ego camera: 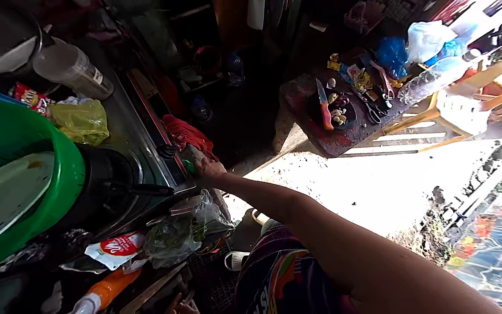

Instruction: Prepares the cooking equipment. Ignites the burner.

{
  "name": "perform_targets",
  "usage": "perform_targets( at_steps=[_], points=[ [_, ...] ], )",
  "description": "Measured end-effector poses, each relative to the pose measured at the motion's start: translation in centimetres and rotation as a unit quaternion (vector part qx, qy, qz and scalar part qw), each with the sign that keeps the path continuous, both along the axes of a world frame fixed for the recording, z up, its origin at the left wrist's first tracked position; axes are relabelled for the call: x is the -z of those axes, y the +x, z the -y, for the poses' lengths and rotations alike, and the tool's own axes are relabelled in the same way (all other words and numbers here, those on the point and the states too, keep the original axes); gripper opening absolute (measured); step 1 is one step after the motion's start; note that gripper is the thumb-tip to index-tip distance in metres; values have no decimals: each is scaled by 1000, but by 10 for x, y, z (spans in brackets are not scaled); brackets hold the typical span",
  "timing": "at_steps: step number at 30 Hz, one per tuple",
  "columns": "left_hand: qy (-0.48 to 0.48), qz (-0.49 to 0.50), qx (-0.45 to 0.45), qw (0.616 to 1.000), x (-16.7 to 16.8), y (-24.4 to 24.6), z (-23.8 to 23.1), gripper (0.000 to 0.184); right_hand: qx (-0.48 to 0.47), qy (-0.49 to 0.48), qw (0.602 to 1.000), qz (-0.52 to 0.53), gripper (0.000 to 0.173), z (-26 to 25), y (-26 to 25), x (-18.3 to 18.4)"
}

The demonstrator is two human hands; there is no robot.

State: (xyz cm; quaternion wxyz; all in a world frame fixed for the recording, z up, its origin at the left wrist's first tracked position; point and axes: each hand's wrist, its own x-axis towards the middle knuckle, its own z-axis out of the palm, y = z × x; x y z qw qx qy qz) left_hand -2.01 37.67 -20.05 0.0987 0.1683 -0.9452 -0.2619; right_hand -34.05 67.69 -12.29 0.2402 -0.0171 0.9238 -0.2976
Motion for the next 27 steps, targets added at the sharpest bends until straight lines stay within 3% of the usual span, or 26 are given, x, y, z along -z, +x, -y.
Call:
perform_targets(
  at_steps=[3, 6, 9, 13, 16, 20, 27],
  points=[
    [10, 11, -9, 1000, -9, 1, -5, 24, -56, 41, 996, -52, 51, 1, -1, 8],
    [12, 31, -6, 999, -23, 3, -13, 24, -100, 78, 988, -84, 63, 1, -8, 15],
    [6, 36, 4, 999, -29, 8, -14, 23, -120, 77, 984, -105, 58, 8, -17, 15],
    [5, 40, 7, 999, -29, 20, -4, 24, -87, 53, 991, -88, 63, 17, -22, 16],
    [7, 47, 1, 999, -35, 25, -3, 23, -49, 20, 997, -54, 77, 10, -15, 12],
    [17, 65, -11, 998, -29, 31, 4, 25, -50, 15, 997, -52, 61, -2, 1, 14],
    [62, 77, 0, 995, -29, 23, 1, 26, -38, 24, 998, -35, 58, -13, 28, 12]
  ],
)
